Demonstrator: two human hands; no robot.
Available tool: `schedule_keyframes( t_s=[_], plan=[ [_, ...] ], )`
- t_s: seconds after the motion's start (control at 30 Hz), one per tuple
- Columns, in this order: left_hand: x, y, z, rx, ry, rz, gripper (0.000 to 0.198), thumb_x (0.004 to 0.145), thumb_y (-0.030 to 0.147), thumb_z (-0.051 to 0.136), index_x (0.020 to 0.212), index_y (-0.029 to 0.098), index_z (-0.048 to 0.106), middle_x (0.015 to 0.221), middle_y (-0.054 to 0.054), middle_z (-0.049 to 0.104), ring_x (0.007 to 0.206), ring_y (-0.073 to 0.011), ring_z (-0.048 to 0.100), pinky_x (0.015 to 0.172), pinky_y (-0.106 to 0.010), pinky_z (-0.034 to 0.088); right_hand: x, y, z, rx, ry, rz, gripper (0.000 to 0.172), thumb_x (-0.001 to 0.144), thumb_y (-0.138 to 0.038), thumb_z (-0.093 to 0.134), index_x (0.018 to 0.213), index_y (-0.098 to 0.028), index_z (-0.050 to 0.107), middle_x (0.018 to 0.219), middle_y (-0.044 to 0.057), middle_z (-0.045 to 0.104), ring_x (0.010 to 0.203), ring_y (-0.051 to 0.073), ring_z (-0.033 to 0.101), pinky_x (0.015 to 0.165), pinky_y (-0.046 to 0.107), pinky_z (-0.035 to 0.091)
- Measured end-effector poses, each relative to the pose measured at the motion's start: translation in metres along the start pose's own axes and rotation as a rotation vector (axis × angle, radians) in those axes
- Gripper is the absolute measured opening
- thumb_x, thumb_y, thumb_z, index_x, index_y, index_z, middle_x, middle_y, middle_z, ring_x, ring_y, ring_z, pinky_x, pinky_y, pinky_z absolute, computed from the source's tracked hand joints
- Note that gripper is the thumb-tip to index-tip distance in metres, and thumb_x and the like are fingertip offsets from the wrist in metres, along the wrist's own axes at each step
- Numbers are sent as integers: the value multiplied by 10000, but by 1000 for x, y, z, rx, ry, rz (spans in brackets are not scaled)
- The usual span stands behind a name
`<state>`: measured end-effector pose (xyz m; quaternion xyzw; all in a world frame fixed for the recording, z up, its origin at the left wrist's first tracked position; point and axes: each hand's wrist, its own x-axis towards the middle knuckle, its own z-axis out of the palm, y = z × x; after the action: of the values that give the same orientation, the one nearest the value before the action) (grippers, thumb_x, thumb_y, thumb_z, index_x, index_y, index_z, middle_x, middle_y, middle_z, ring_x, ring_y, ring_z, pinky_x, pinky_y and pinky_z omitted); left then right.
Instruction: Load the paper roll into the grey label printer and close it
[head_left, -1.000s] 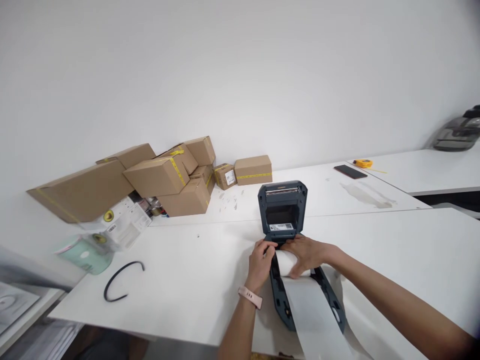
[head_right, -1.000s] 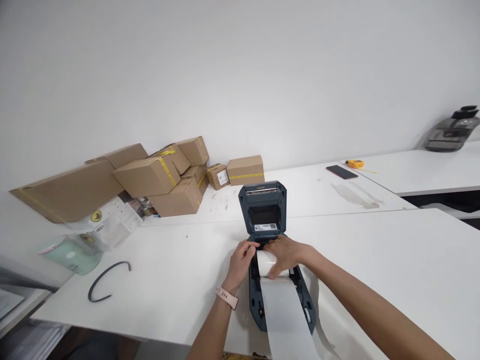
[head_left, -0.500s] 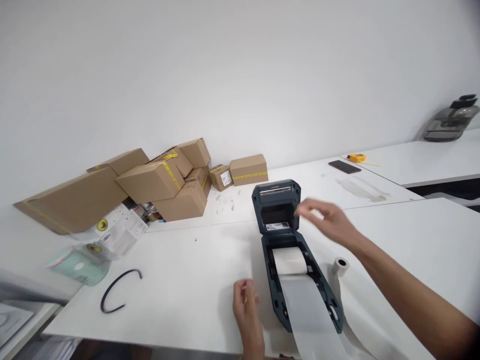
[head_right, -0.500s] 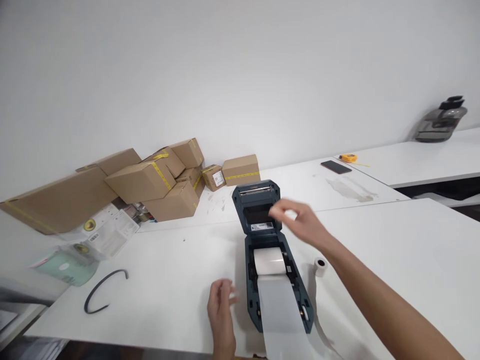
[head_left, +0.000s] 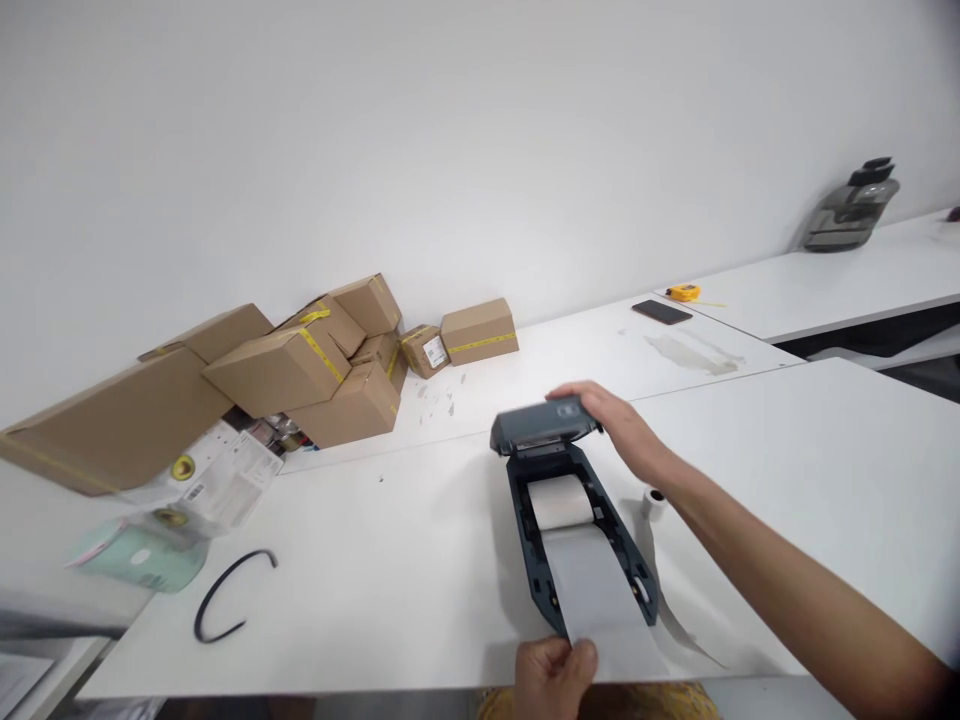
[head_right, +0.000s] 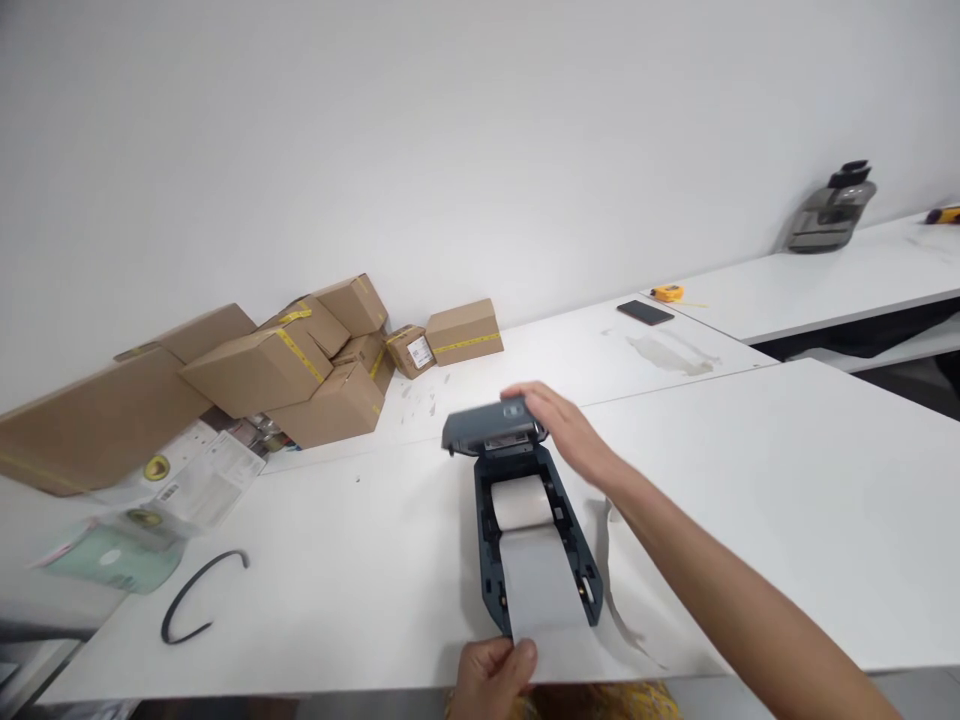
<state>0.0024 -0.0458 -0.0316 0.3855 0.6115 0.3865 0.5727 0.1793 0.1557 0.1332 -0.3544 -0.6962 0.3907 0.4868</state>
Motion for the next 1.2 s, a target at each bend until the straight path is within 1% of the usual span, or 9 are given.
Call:
schedule_keyframes(
  t_s=[0.17, 0.33, 0.5, 0.6, 0.67, 0.73, 0.83, 0.97, 1.2],
  plan=[
    [-6, 1, 13, -47, -57, 56, 714, 623, 838, 650, 673, 132, 746, 642, -66, 660, 672, -206, 591, 688, -309, 483, -107, 29, 16, -73, 16, -123, 322, 1015, -412, 408, 1245, -357, 627, 1429, 33, 562, 1422, 303, 390, 1181, 523, 305],
    [-4, -5, 16, -4, -16, 116, 711, 659, 814, 646, 746, 124, 793, 747, -105, 703, 709, -217, 594, 716, -326, 479, -160, 50, 31, -187, -3, -48, 345, 999, -369, 455, 1306, -387, 610, 1513, 20, 499, 1486, 341, 292, 1190, 621, 273],
    [-7, -13, 13, 10, 62, 164, 680, 667, 802, 654, 641, 129, 745, 702, -84, 661, 665, -182, 551, 661, -303, 425, -175, 60, 40, -233, 75, -60, 332, 992, -324, 478, 1277, -396, 632, 1491, 13, 527, 1478, 330, 319, 1174, 613, 305],
    [-16, -5, 9, 60, 258, 192, 641, 742, 784, 600, 569, 167, 625, 591, -25, 566, 604, -155, 503, 614, -286, 401, -177, 63, 43, -344, 114, -154, 348, 988, -259, 478, 1286, -370, 620, 1461, 24, 561, 1448, 306, 385, 1173, 590, 289],
    [-20, 9, 8, 60, 469, 273, 575, 816, 739, 555, 705, 181, 639, 703, -33, 614, 701, -176, 562, 692, -287, 452, -177, 63, 41, -465, 115, -261, 377, 977, -201, 480, 1312, -328, 598, 1461, 36, 565, 1433, 287, 415, 1185, 571, 239],
    [-18, 28, 10, 25, 605, 371, 547, 863, 694, 531, 1050, 198, 665, 1099, -92, 674, 1046, -234, 610, 917, -308, 474, -174, 60, 37, -594, 90, -357, 397, 961, -165, 491, 1329, -279, 584, 1463, 55, 568, 1433, 269, 419, 1200, 544, 179],
    [-5, 55, 17, -22, 494, 331, 727, 892, 645, 528, 1487, 252, 384, 1584, -109, 374, 1445, -283, 368, 1120, -346, 394, -169, 53, 27, -737, 30, -464, 410, 946, -157, 496, 1344, -219, 574, 1451, 86, 583, 1447, 247, 402, 1216, 509, 124],
    [12, 68, 22, -73, 322, 261, 835, 887, 603, 578, 1561, 249, 234, 1646, -120, 270, 1469, -304, 354, 1128, -361, 417, -163, 50, 18, -810, -48, -528, 420, 952, -178, 487, 1366, -190, 557, 1446, 92, 587, 1470, 224, 363, 1227, 485, 114],
    [14, 52, 23, -44, 347, 298, 790, 922, 572, 530, 1563, 232, 217, 1650, -119, 261, 1486, -301, 326, 1150, -361, 396, -168, 58, 29, -740, -18, -459, 386, 965, -205, 464, 1336, -177, 564, 1474, 118, 549, 1491, 225, 317, 1195, 434, 210]
  ],
)
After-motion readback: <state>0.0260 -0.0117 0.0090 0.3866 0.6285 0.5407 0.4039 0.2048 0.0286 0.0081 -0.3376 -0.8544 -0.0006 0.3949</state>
